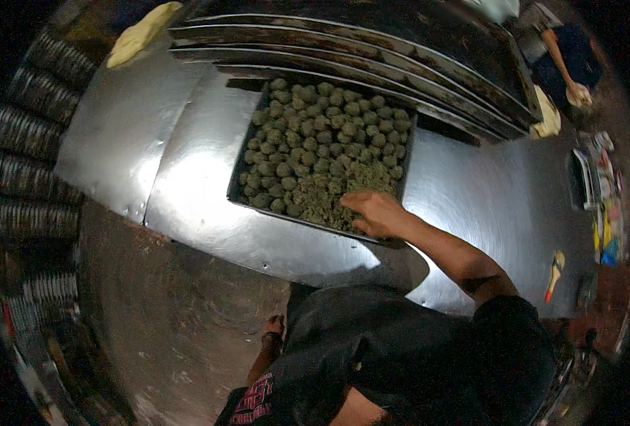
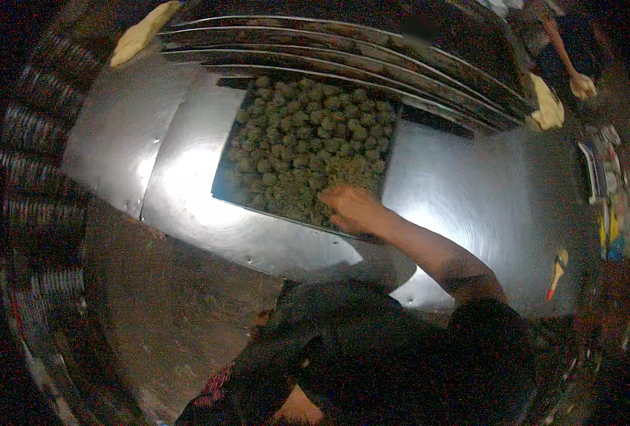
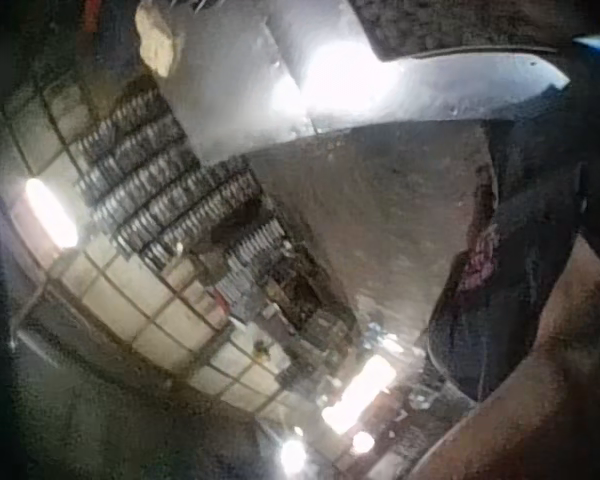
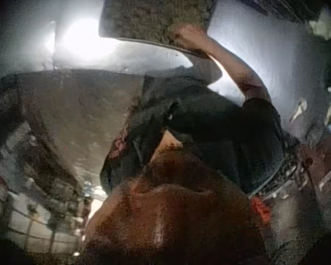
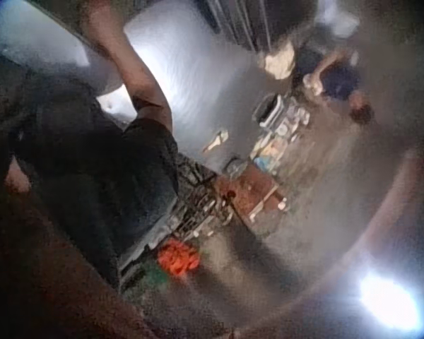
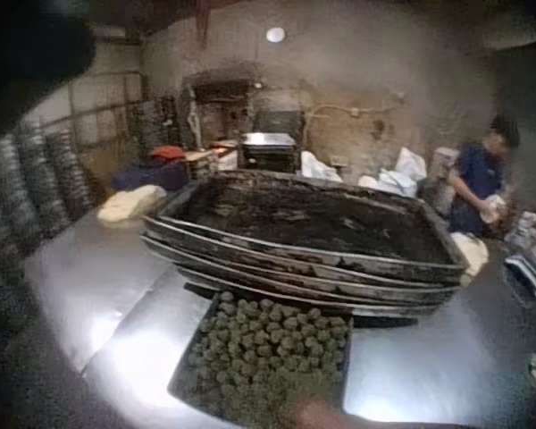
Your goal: The person arranges small green food items on a metal tray by hand, picking them up and placing them in rows. Another person is visible in the background working with dough.
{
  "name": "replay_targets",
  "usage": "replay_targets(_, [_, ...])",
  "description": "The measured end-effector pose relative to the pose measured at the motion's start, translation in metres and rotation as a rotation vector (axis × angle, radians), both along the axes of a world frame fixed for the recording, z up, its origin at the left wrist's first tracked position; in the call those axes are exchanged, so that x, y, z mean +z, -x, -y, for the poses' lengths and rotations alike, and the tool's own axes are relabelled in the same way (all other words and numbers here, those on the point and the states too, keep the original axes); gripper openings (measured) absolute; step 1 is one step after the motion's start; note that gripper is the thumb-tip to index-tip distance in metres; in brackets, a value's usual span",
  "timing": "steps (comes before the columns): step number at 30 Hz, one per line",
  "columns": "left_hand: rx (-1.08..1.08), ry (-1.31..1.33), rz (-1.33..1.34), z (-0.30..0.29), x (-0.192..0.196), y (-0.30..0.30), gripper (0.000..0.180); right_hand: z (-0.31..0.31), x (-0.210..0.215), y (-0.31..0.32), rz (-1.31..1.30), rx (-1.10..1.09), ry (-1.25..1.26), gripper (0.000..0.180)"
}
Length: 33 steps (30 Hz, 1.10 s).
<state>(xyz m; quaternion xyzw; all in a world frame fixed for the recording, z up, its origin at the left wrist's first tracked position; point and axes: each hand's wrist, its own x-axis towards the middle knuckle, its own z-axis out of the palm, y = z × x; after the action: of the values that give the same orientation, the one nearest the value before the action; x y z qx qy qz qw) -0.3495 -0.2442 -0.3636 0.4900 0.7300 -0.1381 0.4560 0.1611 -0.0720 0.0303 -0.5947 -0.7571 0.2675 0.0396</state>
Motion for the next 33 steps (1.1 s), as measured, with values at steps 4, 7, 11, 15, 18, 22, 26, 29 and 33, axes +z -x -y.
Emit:
replay_targets(4, [0.072, -0.088, 0.111, 0.024, 0.023, -0.014, 0.035, -0.025, -0.010, 0.021, 0.105, 0.088, -0.096, 0.059])
replay_targets(7, [0.029, -0.160, 0.126, 0.023, 0.032, 0.002, 0.029, -0.028, -0.036, 0.036, 0.210, -0.019, -0.154, 0.057])
replay_targets(11, [-0.483, -0.502, 0.078, -0.009, 0.025, 0.034, 0.022, -0.038, -0.034, 0.047, 0.240, -0.170, -0.142, 0.027])
replay_targets(15, [0.266, 0.013, 0.247, -0.076, 0.017, 0.013, 0.023, -0.049, -0.061, 0.048, 0.228, -0.224, -0.226, 0.011])
replay_targets(18, [0.309, 0.047, 0.400, -0.135, 0.012, 0.029, 0.027, -0.057, -0.042, 0.073, 0.127, -0.414, -0.110, 0.008])
replay_targets(22, [0.325, 0.193, 0.701, -0.257, 0.041, 0.020, 0.034, -0.056, -0.053, 0.055, 0.393, -0.190, 0.006, 0.012])
replay_targets(26, [0.152, 0.101, 0.643, -0.305, 0.036, 0.002, 0.036, -0.040, -0.041, 0.019, 0.150, -0.389, -0.335, 0.029])
replay_targets(29, [0.035, 0.066, 0.571, -0.331, 0.050, -0.026, 0.037, -0.030, -0.035, 0.017, 0.310, -0.640, -0.174, 0.026])
replay_targets(33, [-0.087, 0.025, 0.553, -0.333, 0.065, -0.075, 0.039, -0.028, -0.046, 0.034, 0.481, -0.652, -0.219, 0.017])
